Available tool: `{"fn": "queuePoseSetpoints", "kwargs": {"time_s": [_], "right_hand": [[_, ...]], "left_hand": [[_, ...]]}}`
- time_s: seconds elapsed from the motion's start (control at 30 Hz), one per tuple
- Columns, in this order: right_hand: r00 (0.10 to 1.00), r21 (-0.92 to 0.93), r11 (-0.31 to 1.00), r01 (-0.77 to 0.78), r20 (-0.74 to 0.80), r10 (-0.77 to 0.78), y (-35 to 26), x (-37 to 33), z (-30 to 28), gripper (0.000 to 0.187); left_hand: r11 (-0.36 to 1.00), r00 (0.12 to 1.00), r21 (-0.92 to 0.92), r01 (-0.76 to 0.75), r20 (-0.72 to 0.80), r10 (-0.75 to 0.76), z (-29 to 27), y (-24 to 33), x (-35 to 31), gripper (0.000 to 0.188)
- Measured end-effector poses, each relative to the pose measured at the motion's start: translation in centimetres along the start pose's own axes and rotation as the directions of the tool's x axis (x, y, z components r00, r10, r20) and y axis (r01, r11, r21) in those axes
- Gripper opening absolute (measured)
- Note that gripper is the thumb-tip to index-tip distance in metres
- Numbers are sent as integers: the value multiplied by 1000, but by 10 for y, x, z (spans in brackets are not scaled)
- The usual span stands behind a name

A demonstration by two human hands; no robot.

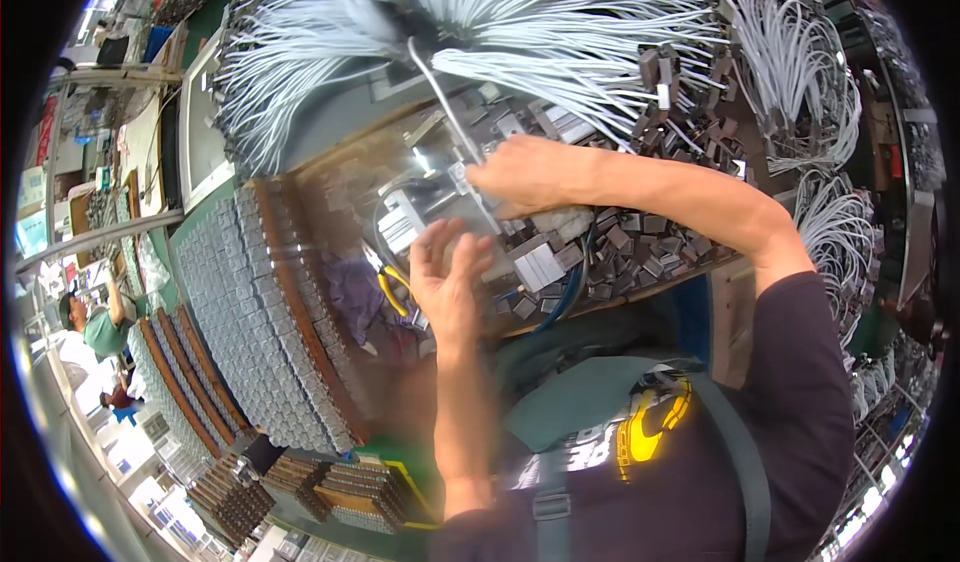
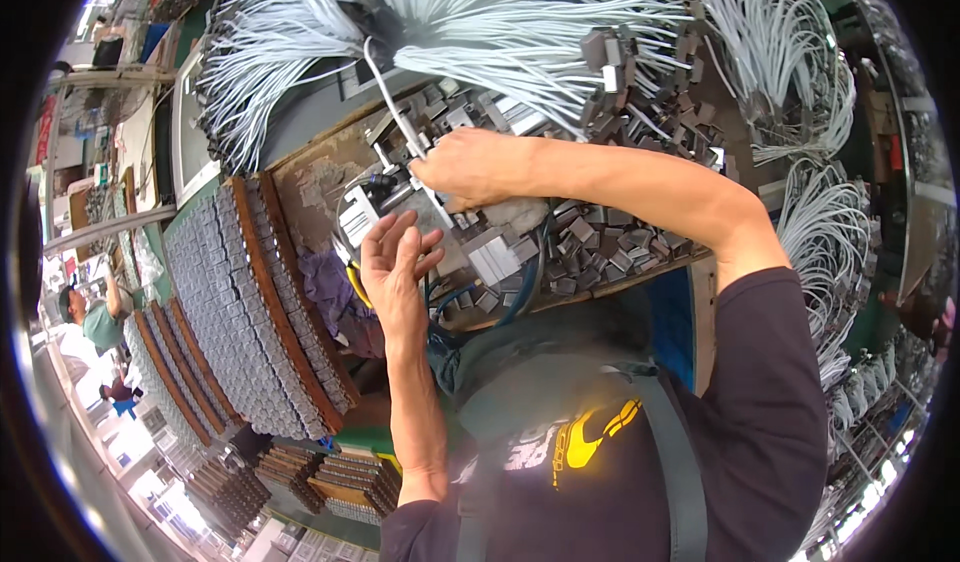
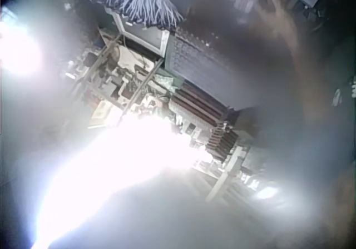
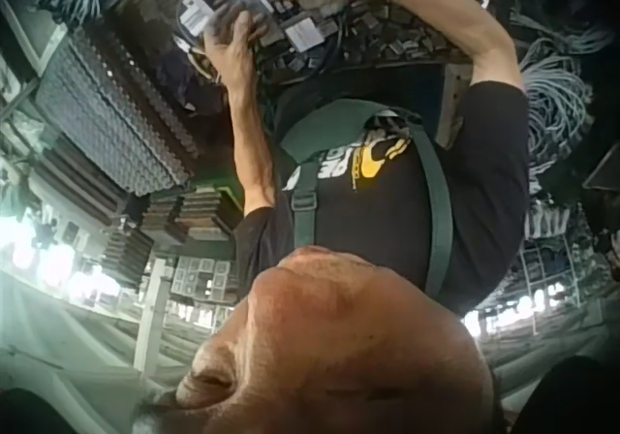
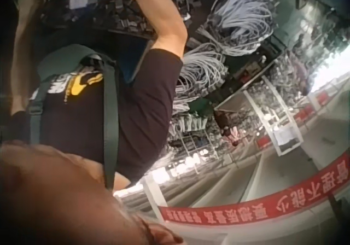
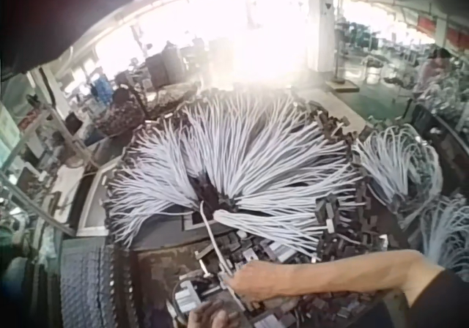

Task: The person assembles wire harnesses by taking wires from a bundle, placing connector components into a machine fixture to crimp them onto the wires, and arranging the finished assemblies on a tray.

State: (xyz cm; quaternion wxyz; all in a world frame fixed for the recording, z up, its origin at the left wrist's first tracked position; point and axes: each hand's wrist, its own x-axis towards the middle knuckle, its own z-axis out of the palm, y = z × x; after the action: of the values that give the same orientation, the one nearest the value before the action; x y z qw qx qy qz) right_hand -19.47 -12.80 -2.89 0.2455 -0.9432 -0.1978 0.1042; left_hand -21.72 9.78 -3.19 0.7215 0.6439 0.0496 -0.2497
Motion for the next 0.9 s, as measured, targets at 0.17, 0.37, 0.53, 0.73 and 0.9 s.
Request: {"fn": "queuePoseSetpoints", "kwargs": {"time_s": [0.17, 0.37, 0.53, 0.73, 0.9], "right_hand": [[999, -70, 997, 34, 23, -32, 11, 2, -6, 46], [815, -136, 953, -271, -559, 152, -8, -38, -39, 36], [813, -504, 644, -576, -437, 385, 41, -57, -45, 26], [868, 34, 879, -476, -140, 476, 43, -55, -85, 42], [846, 533, 695, -482, 76, 528, 33, -58, -85, 40]], "left_hand": [[998, 997, 23, -60, 50, 58, 1, -12, 1, 40], [994, 994, 21, -110, -7, 110, -3, 15, -8, 37], [991, 987, 5, -131, 96, 130, 3, 16, 5, 33], [980, 986, 105, -166, 42, 163, -17, 51, -11, 28], [947, 958, 250, -203, -150, 244, -64, 90, -26, 24]]}}
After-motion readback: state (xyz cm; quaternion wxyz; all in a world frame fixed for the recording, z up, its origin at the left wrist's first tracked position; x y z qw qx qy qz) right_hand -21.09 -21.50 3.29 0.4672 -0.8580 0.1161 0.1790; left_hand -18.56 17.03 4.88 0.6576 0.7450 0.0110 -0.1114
